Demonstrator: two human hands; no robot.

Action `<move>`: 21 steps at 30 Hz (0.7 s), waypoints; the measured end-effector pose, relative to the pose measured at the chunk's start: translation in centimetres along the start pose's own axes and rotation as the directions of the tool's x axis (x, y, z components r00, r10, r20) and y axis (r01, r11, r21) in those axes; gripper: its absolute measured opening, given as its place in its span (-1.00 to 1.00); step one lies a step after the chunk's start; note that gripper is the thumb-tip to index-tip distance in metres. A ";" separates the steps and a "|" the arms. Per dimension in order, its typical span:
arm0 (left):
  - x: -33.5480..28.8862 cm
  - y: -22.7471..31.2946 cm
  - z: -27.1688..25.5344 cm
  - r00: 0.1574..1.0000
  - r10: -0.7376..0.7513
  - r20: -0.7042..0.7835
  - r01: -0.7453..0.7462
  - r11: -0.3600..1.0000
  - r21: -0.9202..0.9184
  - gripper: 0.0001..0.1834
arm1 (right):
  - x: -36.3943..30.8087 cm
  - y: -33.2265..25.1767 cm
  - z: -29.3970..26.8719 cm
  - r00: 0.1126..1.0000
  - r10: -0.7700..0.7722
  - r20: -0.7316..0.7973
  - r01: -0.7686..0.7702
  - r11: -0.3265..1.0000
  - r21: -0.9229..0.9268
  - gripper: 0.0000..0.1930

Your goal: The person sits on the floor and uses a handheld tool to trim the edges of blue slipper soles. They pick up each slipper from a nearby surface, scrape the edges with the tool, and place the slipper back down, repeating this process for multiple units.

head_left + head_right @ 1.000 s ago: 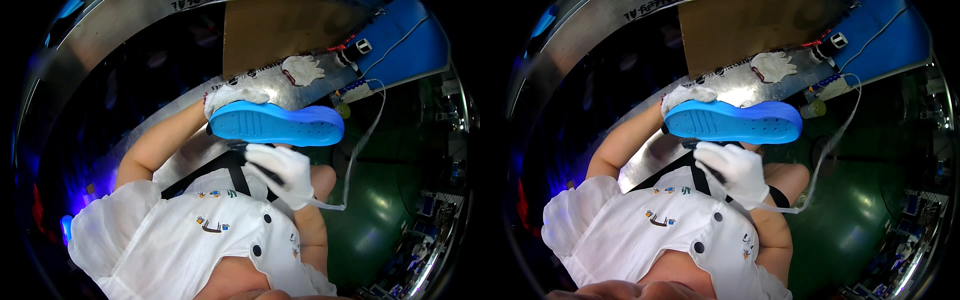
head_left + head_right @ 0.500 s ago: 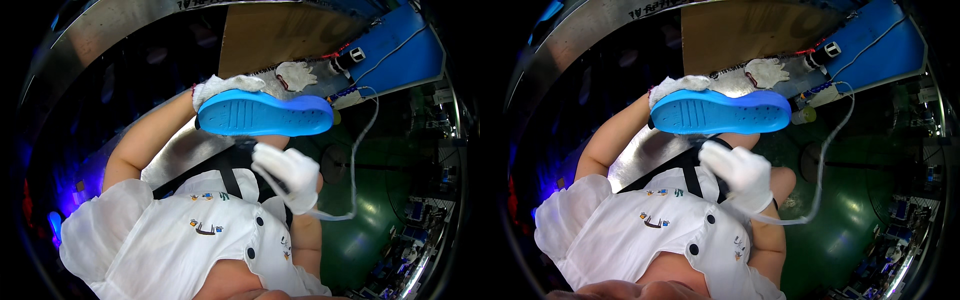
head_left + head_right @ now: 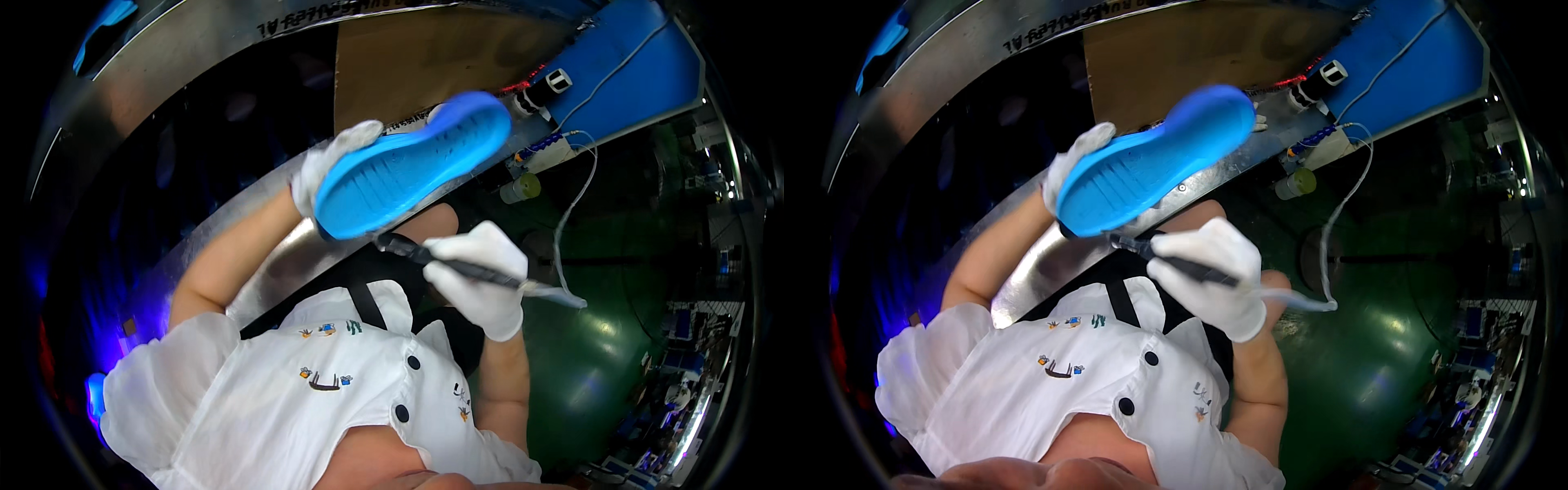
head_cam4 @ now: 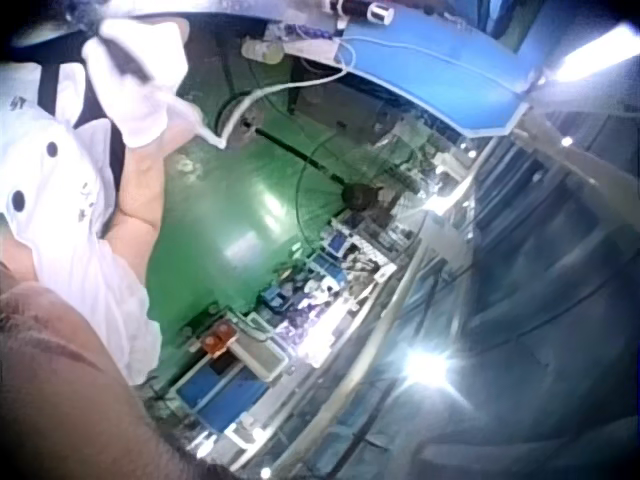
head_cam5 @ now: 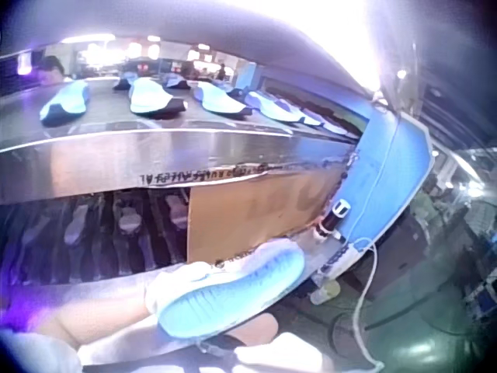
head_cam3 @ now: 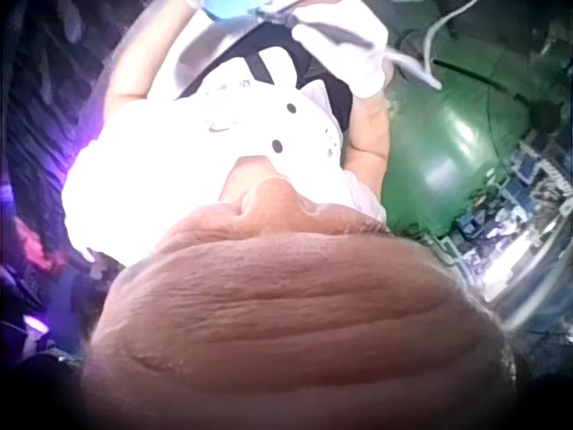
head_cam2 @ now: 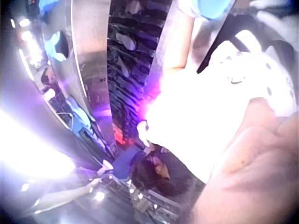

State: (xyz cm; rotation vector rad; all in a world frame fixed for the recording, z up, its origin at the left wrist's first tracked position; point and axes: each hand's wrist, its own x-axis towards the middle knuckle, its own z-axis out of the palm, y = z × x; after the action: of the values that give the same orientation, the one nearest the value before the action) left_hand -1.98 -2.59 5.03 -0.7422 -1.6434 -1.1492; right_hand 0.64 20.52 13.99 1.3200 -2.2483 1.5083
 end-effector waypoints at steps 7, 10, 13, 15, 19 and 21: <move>0.1 3.4 0.6 0.224 -0.769 0.598 0.309 -0.526 -0.792 -0.19 | 0.6 1.5 5.4 0.905 -0.390 -0.169 0.256 0.817 -0.517 -0.65; -1.2 3.2 -2.5 0.293 -0.777 0.557 0.560 -0.332 -0.759 -0.14 | -0.4 0.8 4.8 0.968 -0.066 -0.244 0.073 0.997 0.022 -0.71; 4.6 6.6 -6.9 0.513 -0.630 0.583 0.575 -0.252 -0.778 0.05 | -2.0 1.4 3.5 0.914 0.050 -0.403 0.127 0.907 0.401 -0.68; 9.9 7.8 -10.4 0.627 -0.617 0.475 0.544 -0.091 -0.834 -0.03 | -2.4 0.2 2.6 0.889 0.151 -0.433 0.112 0.843 0.526 -0.65; 22.9 5.2 -19.8 0.782 -0.597 0.180 0.344 0.172 -0.923 -0.16 | -1.9 0.4 2.9 0.886 0.240 -0.396 0.051 0.799 0.599 -0.74; 27.2 6.2 -25.9 0.732 -0.680 -0.055 0.207 0.299 -0.932 -0.20 | -1.8 0.7 3.8 0.918 0.186 -0.351 0.069 0.796 0.601 -0.75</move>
State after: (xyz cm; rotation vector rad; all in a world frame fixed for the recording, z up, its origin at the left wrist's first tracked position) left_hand 3.13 -25.52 35.00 -0.5046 -0.6985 -2.5295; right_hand 2.49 18.57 10.65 0.9164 -1.6160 2.3964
